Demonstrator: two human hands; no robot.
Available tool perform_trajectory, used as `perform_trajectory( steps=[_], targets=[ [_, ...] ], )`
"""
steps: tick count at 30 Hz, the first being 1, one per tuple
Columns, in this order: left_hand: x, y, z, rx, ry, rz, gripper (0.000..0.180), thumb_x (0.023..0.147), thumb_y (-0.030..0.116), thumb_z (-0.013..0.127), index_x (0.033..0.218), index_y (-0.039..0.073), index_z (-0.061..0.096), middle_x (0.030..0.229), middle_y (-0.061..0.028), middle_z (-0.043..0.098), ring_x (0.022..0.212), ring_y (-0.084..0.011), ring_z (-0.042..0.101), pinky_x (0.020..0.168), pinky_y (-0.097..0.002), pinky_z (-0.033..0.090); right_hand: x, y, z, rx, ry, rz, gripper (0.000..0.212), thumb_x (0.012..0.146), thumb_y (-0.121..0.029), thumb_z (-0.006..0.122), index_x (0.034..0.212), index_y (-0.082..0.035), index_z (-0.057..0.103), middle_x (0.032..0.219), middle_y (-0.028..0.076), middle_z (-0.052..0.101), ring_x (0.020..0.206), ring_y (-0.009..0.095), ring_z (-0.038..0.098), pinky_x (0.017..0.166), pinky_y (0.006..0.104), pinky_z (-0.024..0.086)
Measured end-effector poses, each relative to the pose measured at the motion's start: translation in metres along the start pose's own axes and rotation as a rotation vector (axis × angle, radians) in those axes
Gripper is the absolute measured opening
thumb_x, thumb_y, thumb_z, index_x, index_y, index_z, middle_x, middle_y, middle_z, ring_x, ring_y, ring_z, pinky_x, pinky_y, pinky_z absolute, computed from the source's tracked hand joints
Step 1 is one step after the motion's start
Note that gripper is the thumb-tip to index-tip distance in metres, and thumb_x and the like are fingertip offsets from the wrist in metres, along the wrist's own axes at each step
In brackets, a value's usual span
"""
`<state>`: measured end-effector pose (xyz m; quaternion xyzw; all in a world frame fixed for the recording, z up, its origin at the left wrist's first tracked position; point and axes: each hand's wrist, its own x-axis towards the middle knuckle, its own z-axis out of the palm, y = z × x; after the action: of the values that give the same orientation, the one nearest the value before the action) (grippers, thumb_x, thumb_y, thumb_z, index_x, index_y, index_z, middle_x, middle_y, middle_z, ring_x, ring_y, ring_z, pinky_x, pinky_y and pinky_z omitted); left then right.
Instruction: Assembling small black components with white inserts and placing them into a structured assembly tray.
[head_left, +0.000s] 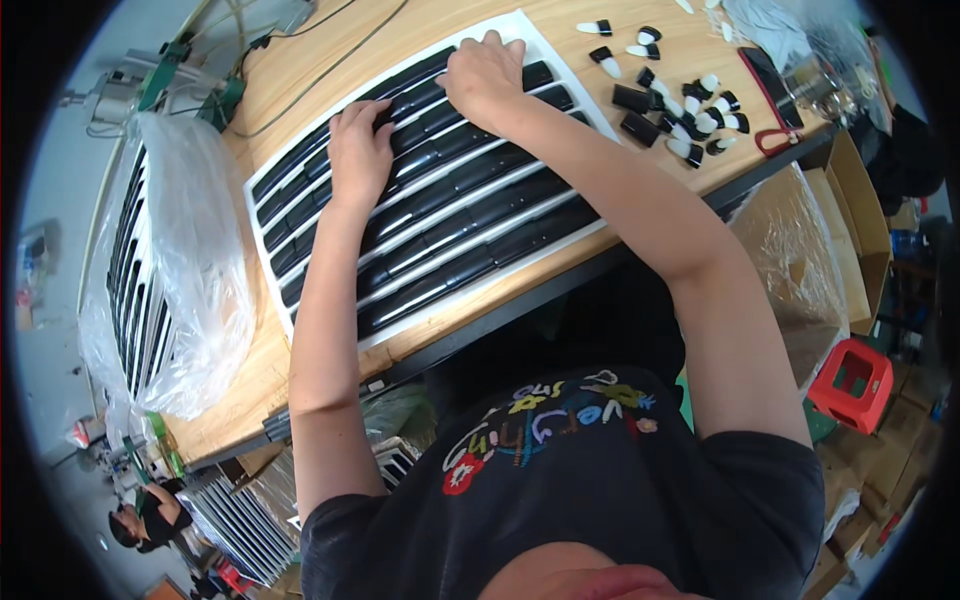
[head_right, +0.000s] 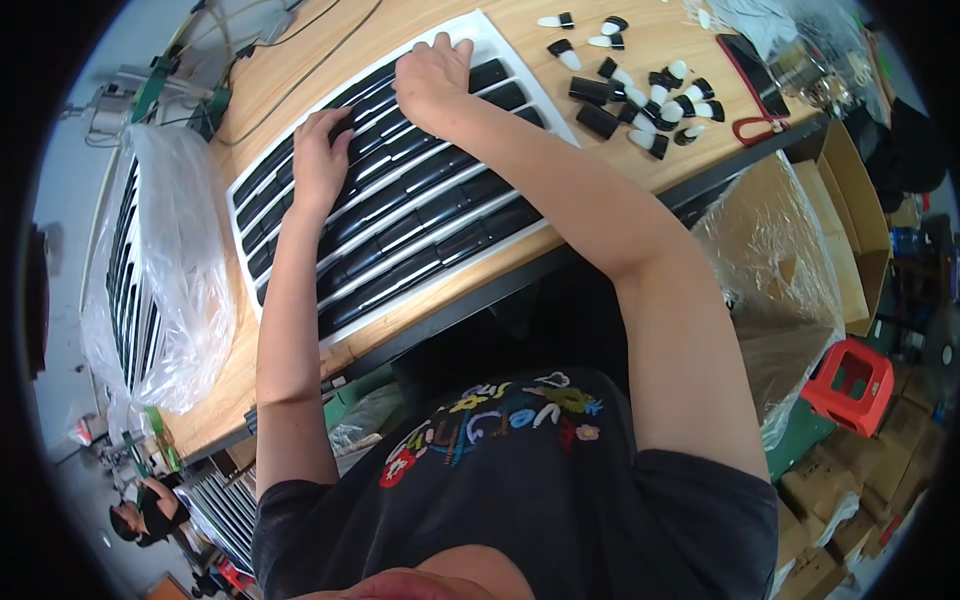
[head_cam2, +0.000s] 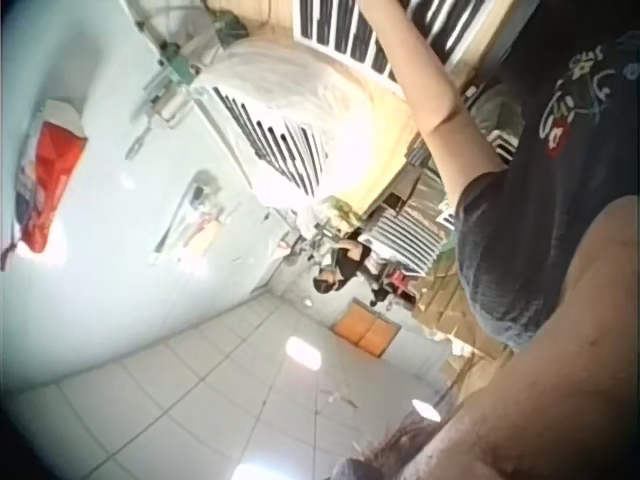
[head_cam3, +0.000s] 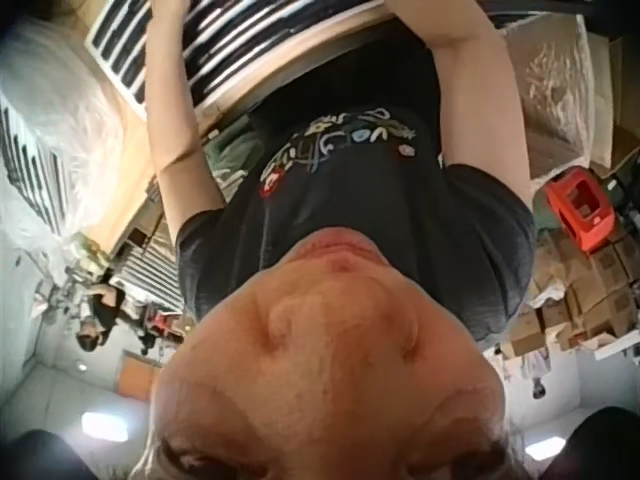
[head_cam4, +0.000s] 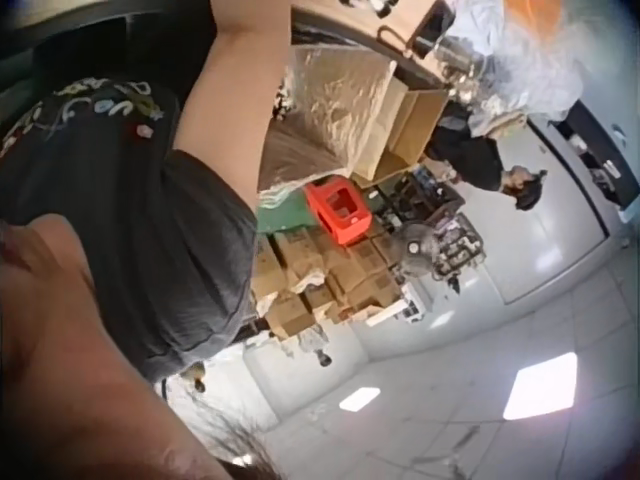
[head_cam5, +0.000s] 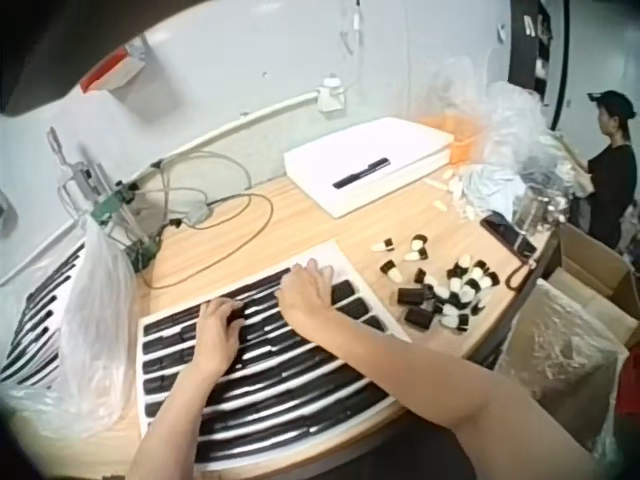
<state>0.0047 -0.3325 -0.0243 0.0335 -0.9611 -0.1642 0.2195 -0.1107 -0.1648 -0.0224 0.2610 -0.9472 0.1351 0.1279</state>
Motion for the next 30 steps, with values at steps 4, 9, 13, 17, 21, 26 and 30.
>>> perform_trajectory(
  steps=[4,9,13,17,21,26,30],
  targets=[
    [-0.007,0.0,-0.005,-0.015,-0.016,0.005,0.03,0.085,0.005,0.065,0.115,0.008,0.067,0.117,-0.0125,0.064,0.107,-0.0345,0.056,0.097,-0.0399,0.044,-0.008,0.051,-0.026,0.214,0.071,-0.011,0.03,0.091,-0.033,0.064,0.107,-0.01,0.071,0.102,0.014,0.068,0.099,0.032,0.064,0.085,0.0455,0.049],
    [0.006,0.057,0.002,-0.044,0.109,0.108,0.027,0.084,0.005,0.066,0.111,0.009,0.068,0.114,-0.0111,0.066,0.104,-0.0335,0.058,0.093,-0.0413,0.046,-0.02,0.173,-0.058,0.467,0.457,-0.287,0.026,0.077,-0.016,0.072,0.098,-0.001,0.066,0.089,0.018,0.066,0.085,0.034,0.062,0.085,0.0366,0.05],
    [0.02,0.119,0.026,-0.23,-0.009,0.221,0.023,0.084,0.005,0.066,0.107,0.008,0.069,0.107,-0.0118,0.067,0.103,-0.0338,0.058,0.092,-0.0403,0.046,-0.015,0.208,-0.037,0.09,-0.036,-0.26,0.023,0.078,-0.016,0.071,0.1,-0.008,0.07,0.096,0.02,0.066,0.088,0.036,0.064,0.079,0.0432,0.051],
    [0.03,0.171,0.052,-0.332,-0.094,0.388,0.023,0.085,0.006,0.065,0.108,0.006,0.069,0.104,-0.0148,0.066,0.102,-0.0352,0.057,0.092,-0.0423,0.047,-0.028,0.193,-0.087,0.352,0.012,-0.201,0.017,0.077,-0.013,0.073,0.087,-0.001,0.066,0.075,0.015,0.064,0.075,0.03,0.063,0.073,0.0383,0.051],
    [0.057,0.196,0.09,-0.233,-0.124,0.389,0.023,0.085,0.016,0.068,0.106,0.006,0.07,0.103,-0.0121,0.067,0.102,-0.0337,0.058,0.089,-0.042,0.048,-0.071,0.188,-0.134,0.673,0.151,0.18,0.021,0.083,-0.017,0.071,0.074,0.001,0.064,0.062,0.01,0.06,0.061,0.024,0.061,0.06,0.0382,0.049],
    [0.068,0.215,0.12,-0.026,-0.243,0.333,0.033,0.086,0.019,0.069,0.116,0.007,0.063,0.104,-0.0143,0.067,0.105,-0.0353,0.057,0.089,-0.0421,0.047,-0.127,0.232,-0.128,0.803,0.181,0.334,0.019,0.091,-0.02,0.071,0.091,-0.001,0.068,0.074,-0.002,0.064,0.07,0.001,0.054,0.065,0.0172,0.042],
    [0.071,0.214,0.119,-0.065,-0.265,0.316,0.031,0.085,0.021,0.072,0.109,0.007,0.057,0.099,-0.0132,0.066,0.098,-0.0334,0.062,0.086,-0.0423,0.048,-0.157,0.237,-0.131,0.913,0.19,0.372,0.016,0.093,-0.017,0.068,0.092,-0.001,0.066,0.075,-0.002,0.063,0.071,0.003,0.055,0.067,0.0182,0.044]
  ],
)
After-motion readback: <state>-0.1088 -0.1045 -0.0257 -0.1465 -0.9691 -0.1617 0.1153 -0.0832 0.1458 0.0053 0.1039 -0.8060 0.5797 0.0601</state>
